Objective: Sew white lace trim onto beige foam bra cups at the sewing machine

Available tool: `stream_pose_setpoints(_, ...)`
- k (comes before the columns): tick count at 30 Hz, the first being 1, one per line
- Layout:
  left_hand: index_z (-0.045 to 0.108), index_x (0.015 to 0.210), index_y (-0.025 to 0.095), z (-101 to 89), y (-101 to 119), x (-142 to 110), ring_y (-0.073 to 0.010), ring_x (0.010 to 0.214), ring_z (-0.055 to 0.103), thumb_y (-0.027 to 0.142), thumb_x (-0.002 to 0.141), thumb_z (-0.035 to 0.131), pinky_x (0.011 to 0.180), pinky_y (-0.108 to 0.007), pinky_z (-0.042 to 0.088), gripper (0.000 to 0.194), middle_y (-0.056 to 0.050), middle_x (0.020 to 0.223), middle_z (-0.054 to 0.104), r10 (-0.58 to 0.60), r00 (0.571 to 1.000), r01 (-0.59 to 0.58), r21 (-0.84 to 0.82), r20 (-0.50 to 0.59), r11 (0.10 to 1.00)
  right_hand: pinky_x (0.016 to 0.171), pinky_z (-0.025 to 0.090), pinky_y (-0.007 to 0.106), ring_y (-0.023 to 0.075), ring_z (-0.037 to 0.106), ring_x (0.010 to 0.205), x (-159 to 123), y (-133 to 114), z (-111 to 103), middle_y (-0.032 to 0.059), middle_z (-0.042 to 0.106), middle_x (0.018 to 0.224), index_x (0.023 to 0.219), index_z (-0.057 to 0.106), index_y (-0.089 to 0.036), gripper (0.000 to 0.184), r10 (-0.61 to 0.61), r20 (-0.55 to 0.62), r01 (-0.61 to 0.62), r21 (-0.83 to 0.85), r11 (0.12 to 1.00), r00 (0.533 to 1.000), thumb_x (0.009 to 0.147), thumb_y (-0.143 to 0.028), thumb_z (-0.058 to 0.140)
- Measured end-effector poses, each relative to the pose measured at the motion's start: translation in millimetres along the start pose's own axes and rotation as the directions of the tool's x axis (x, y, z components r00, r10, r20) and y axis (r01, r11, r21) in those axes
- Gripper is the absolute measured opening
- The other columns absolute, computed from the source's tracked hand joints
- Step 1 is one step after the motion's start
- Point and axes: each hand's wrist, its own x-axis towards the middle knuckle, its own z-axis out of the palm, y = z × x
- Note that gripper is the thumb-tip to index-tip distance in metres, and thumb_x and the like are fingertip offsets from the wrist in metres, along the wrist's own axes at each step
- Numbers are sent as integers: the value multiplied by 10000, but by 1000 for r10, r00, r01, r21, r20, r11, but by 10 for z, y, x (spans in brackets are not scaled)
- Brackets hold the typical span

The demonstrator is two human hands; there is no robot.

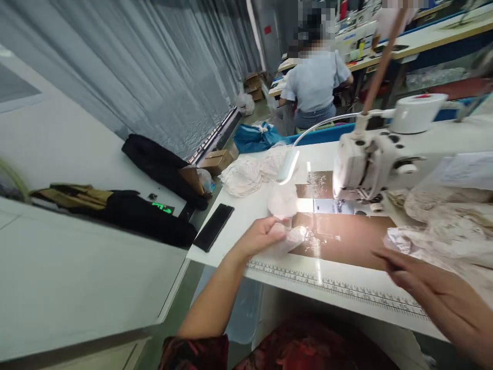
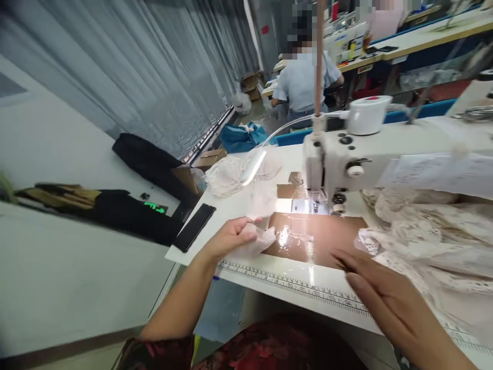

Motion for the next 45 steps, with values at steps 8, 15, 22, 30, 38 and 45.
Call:
stream_pose_setpoints(8, 622, 1198, 142, -21, -224, -25, -231, 1058, 621, 418, 758, 755, 937, -342, 455, 536, -88, 1095, 677, 136, 932, -94, -141, 335, 986, 950, 517, 494, 319, 642, 1110, 875, -855, 573, 83, 707, 1178, 1169, 711, -259, 434, 157, 489, -330, 291, 898, 858, 860, -533, 575)
stream_pose_setpoints(15, 656, 1064, 115, -33, -255, -66, -234, 939, 642, 412, 732, 776, 800, -313, 493, 461, -80, 929, 681, 132, 943, -105, -103, 305, 989, 934, 520, 456, 285, 654, 1066, 984, -951, 869, 98, 712, 1161, 1159, 713, -251, 470, 166, 596, -482, 421, 769, 786, 821, -564, 621)
stream_pose_setpoints(22, 630, 1028, 121, 31, -251, -98, -165, 883, 627, 355, 795, 720, 768, -262, 473, 343, -73, 991, 672, 151, 957, -132, -89, 247, 987, 849, 562, 437, 306, 675, 1013, 827, -810, 655, 85, 740, 1085, 1090, 746, -235, 451, 297, 397, -422, 279, 862, 868, 827, -571, 599)
stream_pose_setpoints(30, 714, 967, 141, 107, -88, -245, -222, 1116, 614, 348, 895, 611, 969, -348, 461, 242, -133, 1170, 670, 281, 928, -277, -51, 244, 960, 734, 599, 457, 316, 701, 968, 334, -39, 129, 23, 740, 1101, 1131, 714, -349, 356, 187, 168, -155, -188, 970, 968, 864, -527, 560)
stream_pose_setpoints(38, 741, 966, 151, 360, 205, -278, -143, 781, 608, 253, 895, 603, 733, -265, 499, 186, -79, 835, 661, 453, 824, -496, 49, 340, 867, 934, 493, 487, 298, 618, 1105, 259, -330, 78, 48, 663, 1186, 1098, 651, -335, 253, -89, 27, 91, -96, 991, 996, 849, -368, 620)
stream_pose_setpoints(45, 723, 848, 126, 587, 288, -163, -116, 672, 570, 275, 878, 622, 658, -250, 475, 183, -33, 725, 639, 616, 770, -637, 178, 166, 750, 557, 437, 244, 138, 544, 642, 595, -972, 319, -18, 586, 719, 849, 603, -228, 175, 45, 420, -215, 366, 905, 906, 855, -402, 617)
